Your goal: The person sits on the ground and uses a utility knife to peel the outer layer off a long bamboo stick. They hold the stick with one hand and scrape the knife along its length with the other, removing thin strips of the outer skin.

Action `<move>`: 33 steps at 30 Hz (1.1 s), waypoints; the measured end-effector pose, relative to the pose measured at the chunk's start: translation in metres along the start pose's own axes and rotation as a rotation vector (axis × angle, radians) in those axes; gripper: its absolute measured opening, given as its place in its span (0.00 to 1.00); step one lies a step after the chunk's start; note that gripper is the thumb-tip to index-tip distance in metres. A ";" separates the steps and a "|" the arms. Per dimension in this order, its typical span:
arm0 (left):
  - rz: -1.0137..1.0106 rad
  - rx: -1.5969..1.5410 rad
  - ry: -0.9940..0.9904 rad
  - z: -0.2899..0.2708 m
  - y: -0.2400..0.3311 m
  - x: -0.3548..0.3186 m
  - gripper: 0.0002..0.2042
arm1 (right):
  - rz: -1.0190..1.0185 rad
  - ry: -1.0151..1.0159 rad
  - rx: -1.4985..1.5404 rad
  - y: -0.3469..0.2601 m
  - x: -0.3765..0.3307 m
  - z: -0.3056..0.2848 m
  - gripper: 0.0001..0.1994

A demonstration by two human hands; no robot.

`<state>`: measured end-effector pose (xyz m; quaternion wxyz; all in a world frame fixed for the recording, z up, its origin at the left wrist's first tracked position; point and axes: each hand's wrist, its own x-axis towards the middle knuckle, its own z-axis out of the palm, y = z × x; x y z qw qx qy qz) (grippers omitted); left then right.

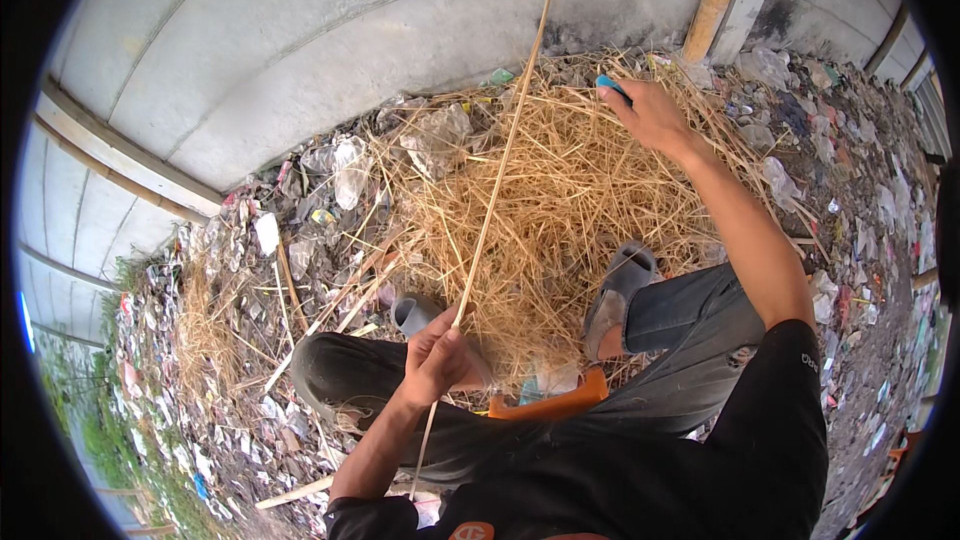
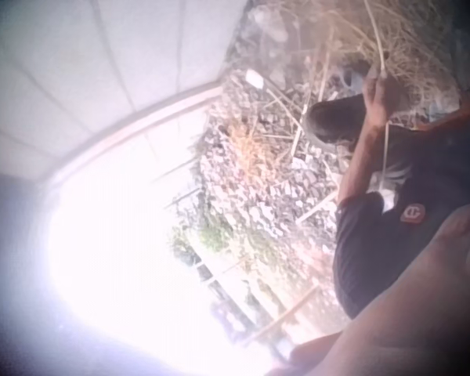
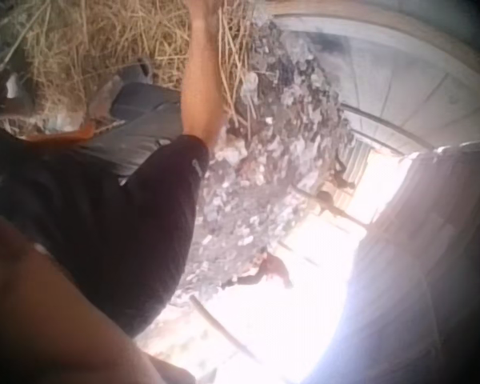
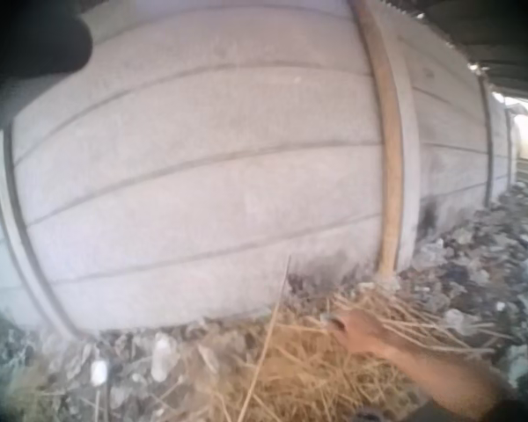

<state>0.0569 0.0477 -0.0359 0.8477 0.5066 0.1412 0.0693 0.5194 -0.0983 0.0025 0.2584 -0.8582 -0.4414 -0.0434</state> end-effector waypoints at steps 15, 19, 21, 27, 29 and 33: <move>-0.031 0.079 0.002 -0.005 -0.002 -0.003 0.22 | -0.184 -0.241 0.145 -0.096 -0.042 0.015 0.32; -0.038 0.148 -0.028 -0.004 0.000 -0.005 0.23 | -0.109 -0.234 0.127 -0.085 -0.040 0.018 0.31; -0.051 0.209 -0.081 -0.004 0.003 -0.011 0.23 | 0.068 -0.228 0.134 -0.059 -0.025 0.018 0.30; -0.062 0.233 -0.123 0.005 0.003 -0.022 0.24 | 0.313 -0.035 0.066 0.020 0.002 -0.015 0.30; -0.054 0.242 -0.025 0.002 0.010 -0.015 0.24 | 0.292 0.012 0.073 0.026 -0.001 -0.022 0.31; -0.009 0.216 0.007 0.004 0.007 -0.011 0.21 | -0.003 0.095 0.080 0.001 -0.012 -0.015 0.30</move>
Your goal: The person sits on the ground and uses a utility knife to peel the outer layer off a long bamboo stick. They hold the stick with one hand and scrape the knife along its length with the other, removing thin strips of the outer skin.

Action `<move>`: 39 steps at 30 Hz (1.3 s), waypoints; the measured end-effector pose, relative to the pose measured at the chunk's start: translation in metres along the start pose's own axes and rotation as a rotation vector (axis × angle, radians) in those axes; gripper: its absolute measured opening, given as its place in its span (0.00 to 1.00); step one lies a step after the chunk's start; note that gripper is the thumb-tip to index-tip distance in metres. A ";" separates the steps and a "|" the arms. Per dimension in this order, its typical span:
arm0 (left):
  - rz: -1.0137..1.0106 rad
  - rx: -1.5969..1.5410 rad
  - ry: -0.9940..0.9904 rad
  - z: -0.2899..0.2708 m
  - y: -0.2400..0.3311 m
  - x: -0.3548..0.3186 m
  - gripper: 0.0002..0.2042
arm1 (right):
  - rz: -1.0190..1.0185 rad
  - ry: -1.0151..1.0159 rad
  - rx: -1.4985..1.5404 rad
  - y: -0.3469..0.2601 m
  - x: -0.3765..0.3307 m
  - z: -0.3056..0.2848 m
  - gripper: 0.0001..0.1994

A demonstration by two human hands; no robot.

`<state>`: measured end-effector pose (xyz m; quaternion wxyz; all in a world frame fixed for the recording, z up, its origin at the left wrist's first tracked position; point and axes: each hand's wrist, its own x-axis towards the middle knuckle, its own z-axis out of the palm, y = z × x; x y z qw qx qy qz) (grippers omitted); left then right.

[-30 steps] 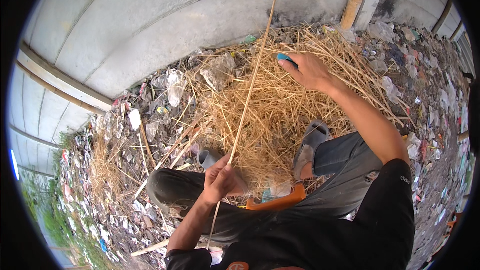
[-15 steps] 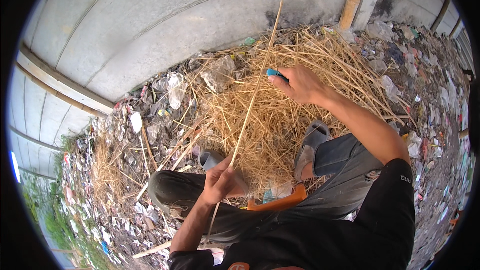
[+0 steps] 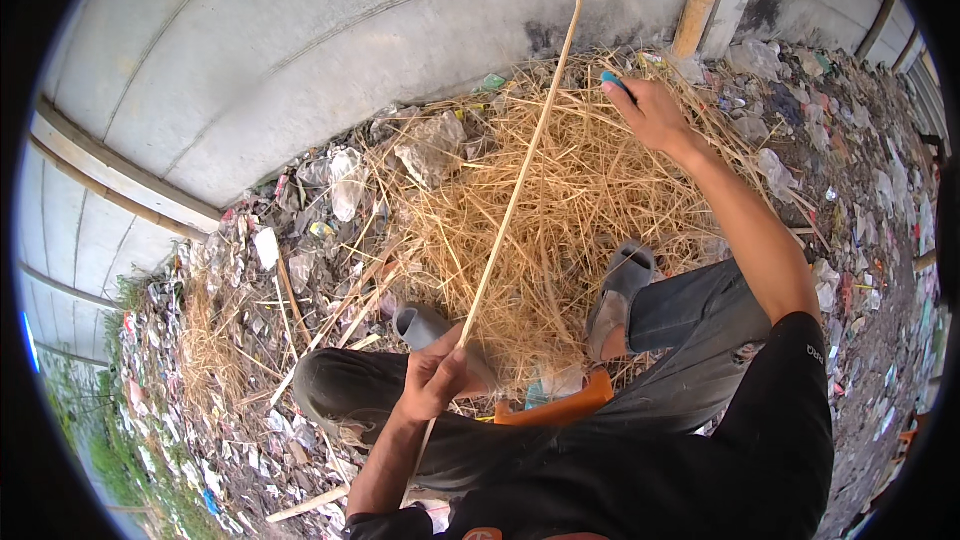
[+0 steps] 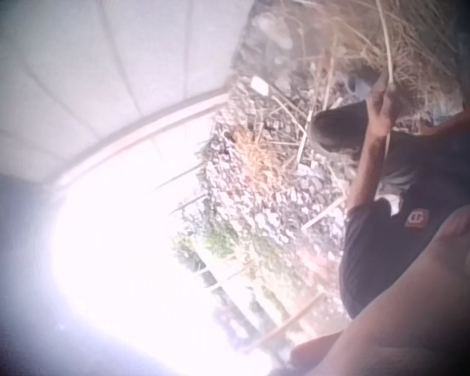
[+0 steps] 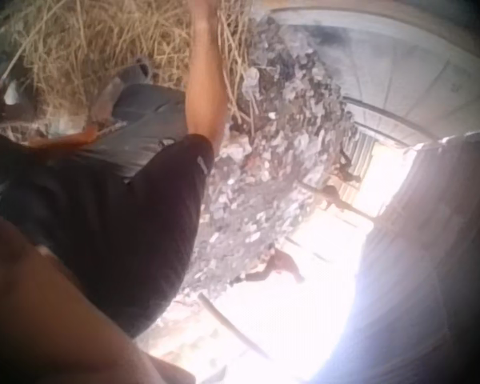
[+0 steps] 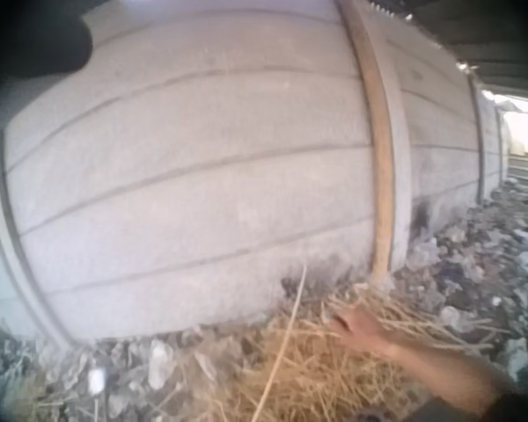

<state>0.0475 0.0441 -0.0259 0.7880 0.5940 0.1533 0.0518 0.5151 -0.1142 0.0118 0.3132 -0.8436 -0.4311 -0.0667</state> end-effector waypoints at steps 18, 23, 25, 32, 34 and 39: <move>-0.034 0.123 -0.046 -0.001 -0.012 -0.008 0.24 | 0.125 -0.065 -0.068 0.000 0.009 -0.004 0.32; -0.063 0.099 -0.111 -0.003 -0.011 -0.005 0.25 | 0.145 -0.048 -0.029 0.027 0.006 -0.010 0.32; -0.062 0.106 -0.080 -0.004 -0.011 -0.006 0.25 | 0.079 -0.178 0.004 0.013 0.001 -0.007 0.31; -0.042 0.110 -0.037 -0.006 -0.011 -0.006 0.24 | 0.009 -0.304 0.036 -0.011 -0.007 -0.002 0.31; -0.028 0.125 -0.037 -0.005 -0.010 -0.006 0.24 | 0.058 -0.275 0.036 -0.012 -0.005 -0.001 0.31; -0.024 0.119 -0.033 -0.004 -0.011 -0.012 0.22 | 0.130 -0.187 -0.012 0.022 0.010 -0.002 0.31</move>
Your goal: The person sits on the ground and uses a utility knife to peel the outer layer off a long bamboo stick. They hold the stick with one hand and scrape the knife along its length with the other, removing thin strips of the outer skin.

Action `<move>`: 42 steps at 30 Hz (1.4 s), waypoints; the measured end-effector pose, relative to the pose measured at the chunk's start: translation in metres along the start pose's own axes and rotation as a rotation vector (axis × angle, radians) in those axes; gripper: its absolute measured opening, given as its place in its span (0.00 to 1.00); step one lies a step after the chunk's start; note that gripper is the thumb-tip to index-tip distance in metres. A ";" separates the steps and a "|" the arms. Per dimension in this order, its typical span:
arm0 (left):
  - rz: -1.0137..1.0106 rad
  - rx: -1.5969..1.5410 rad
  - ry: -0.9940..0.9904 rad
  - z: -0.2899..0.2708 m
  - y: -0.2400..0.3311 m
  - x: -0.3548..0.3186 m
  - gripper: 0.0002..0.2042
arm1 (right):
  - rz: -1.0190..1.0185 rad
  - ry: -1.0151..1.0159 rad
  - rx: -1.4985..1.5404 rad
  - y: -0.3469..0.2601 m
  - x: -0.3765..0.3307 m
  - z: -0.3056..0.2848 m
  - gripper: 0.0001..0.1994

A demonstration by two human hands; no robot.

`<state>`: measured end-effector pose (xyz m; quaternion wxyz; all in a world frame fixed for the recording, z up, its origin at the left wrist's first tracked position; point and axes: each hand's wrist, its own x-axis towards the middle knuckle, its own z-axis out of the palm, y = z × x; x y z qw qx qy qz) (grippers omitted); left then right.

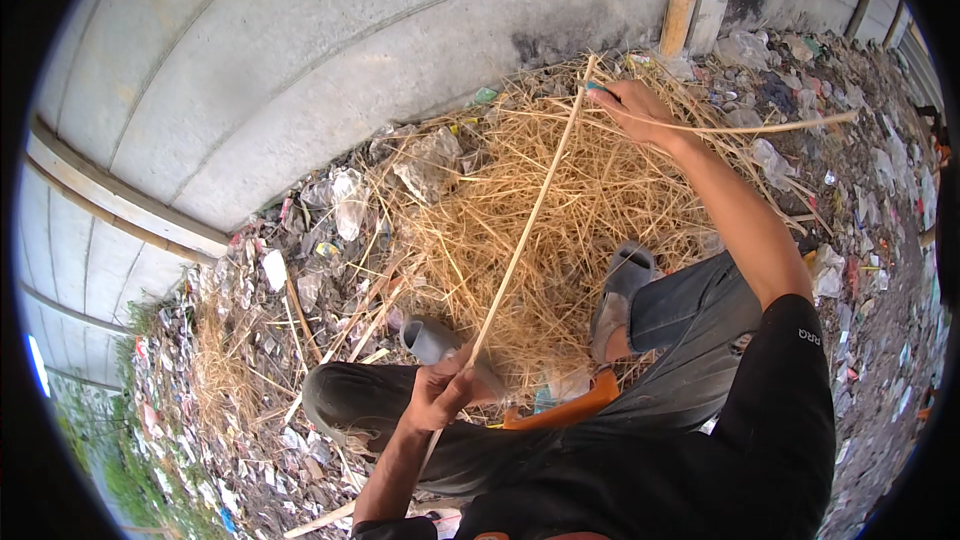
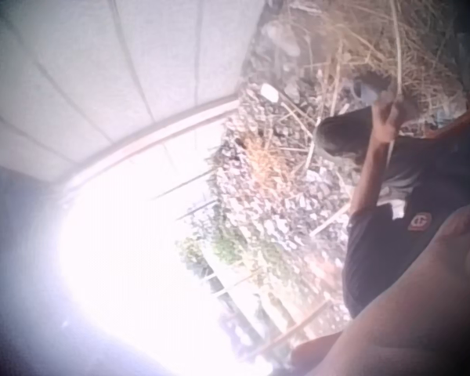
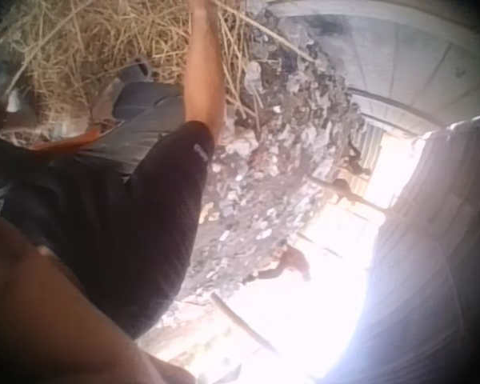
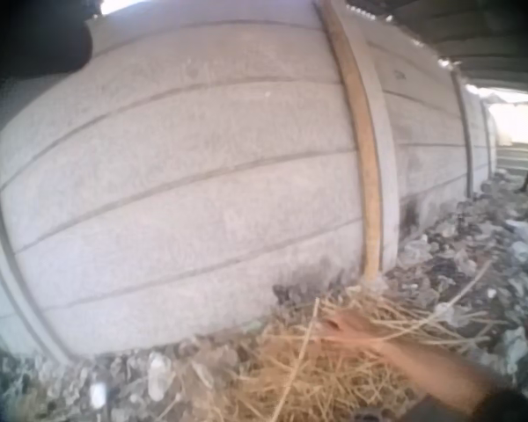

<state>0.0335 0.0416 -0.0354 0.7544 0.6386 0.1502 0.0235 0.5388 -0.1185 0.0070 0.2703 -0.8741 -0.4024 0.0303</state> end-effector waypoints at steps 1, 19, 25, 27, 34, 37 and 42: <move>-0.011 -0.014 0.012 0.002 0.000 -0.001 0.22 | 0.016 -0.028 0.020 0.004 -0.001 -0.006 0.33; 0.026 -0.003 0.069 -0.005 -0.003 0.004 0.23 | 0.334 -0.747 -0.497 0.006 -0.019 0.008 0.26; 0.099 0.173 0.135 -0.013 -0.006 0.007 0.24 | 0.031 -1.158 -0.755 -0.030 -0.072 0.117 0.17; 0.066 0.110 0.173 -0.015 -0.002 0.004 0.26 | 0.008 -1.002 -0.758 -0.027 -0.058 0.120 0.20; 0.056 -0.125 0.161 -0.005 0.003 0.018 0.20 | -0.163 -0.049 0.412 -0.066 -0.012 0.074 0.27; 0.061 -0.116 0.111 0.004 0.007 0.020 0.20 | -0.077 -0.275 0.807 -0.105 -0.024 0.076 0.24; 0.043 -0.052 0.060 0.006 0.004 0.016 0.20 | 0.103 -0.340 1.092 -0.159 -0.059 0.063 0.13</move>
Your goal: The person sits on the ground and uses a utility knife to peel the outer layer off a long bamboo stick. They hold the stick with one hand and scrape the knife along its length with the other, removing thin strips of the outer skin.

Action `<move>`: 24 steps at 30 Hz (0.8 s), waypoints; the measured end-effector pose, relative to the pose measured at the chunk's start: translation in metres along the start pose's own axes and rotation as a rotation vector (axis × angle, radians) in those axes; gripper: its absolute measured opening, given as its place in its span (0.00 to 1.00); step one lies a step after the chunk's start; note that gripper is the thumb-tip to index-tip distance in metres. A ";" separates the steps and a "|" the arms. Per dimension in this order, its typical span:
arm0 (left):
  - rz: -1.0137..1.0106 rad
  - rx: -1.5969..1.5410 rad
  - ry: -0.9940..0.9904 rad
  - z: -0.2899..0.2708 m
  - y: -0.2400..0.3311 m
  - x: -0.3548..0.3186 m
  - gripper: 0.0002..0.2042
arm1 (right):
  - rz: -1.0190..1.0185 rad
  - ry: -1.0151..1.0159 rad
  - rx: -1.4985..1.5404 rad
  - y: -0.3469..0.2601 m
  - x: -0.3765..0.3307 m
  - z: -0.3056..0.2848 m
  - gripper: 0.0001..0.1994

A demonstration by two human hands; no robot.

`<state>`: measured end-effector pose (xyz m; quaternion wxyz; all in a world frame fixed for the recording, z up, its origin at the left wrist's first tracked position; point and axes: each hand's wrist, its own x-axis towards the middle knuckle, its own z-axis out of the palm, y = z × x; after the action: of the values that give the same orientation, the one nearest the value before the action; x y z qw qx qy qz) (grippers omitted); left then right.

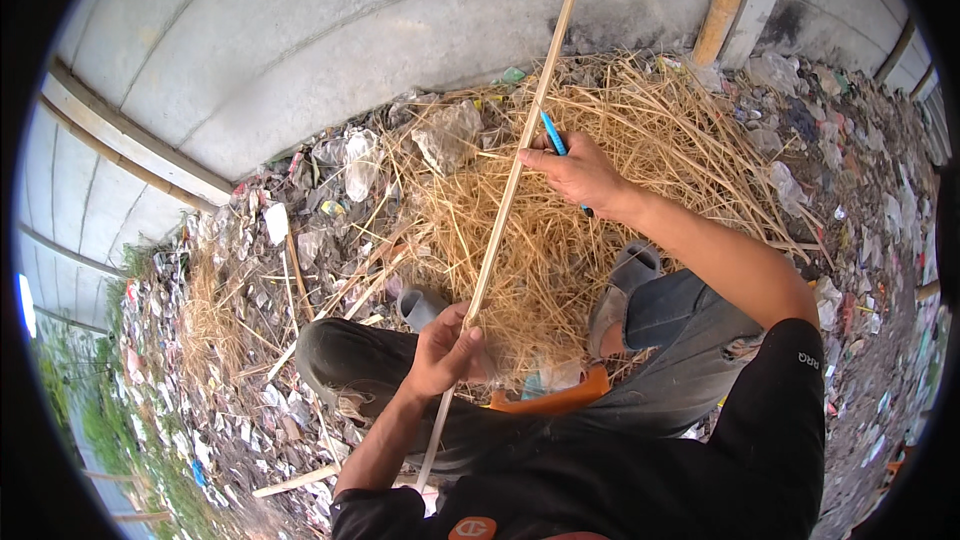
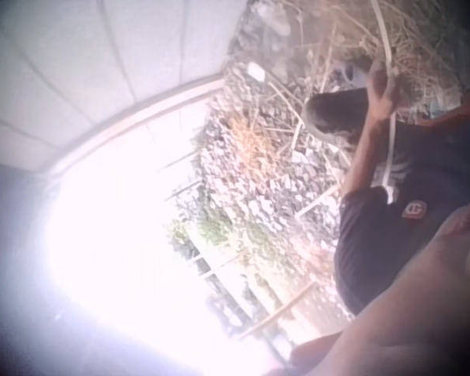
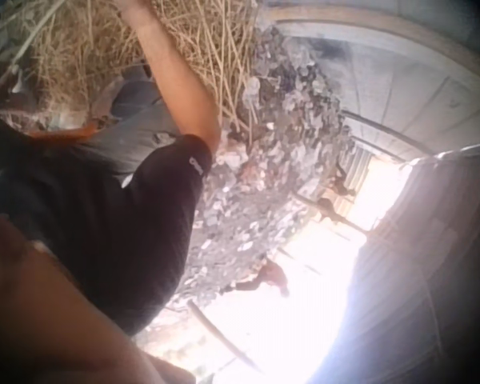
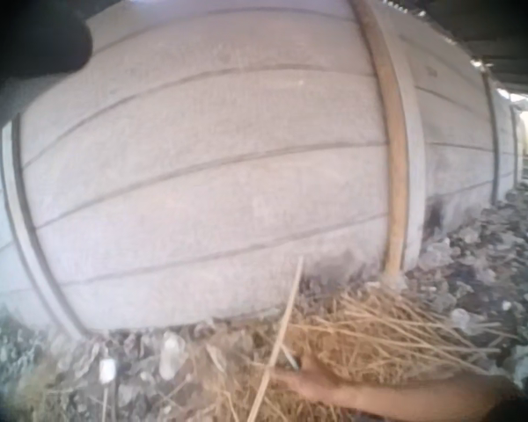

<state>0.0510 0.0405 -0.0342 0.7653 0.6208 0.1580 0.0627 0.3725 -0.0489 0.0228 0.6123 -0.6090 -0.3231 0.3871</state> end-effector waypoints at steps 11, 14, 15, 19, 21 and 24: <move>-0.016 -0.032 -0.019 0.010 0.004 0.010 0.19 | -0.161 0.259 -0.151 0.006 0.005 -0.014 0.15; 0.024 -0.004 0.006 0.012 0.007 0.014 0.20 | -0.177 0.150 -0.493 0.005 0.000 -0.021 0.24; 0.037 0.004 0.010 0.011 0.006 0.015 0.21 | -0.198 0.043 -0.593 0.002 -0.009 -0.013 0.31; 0.126 -0.077 0.079 0.012 -0.002 0.021 0.24 | -0.141 -0.221 -0.906 0.009 -0.048 0.032 0.33; 0.103 -0.100 0.094 0.014 0.003 0.021 0.25 | -0.165 -0.295 -0.923 0.017 -0.058 0.046 0.34; 0.101 -0.107 0.107 0.016 0.003 0.019 0.27 | -0.225 -0.336 -0.906 0.019 -0.069 0.060 0.34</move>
<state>0.0747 0.0320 -0.0316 0.7837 0.5820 0.1636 0.1425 0.2851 -0.0797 0.0122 0.2635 -0.7044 -0.6168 0.2323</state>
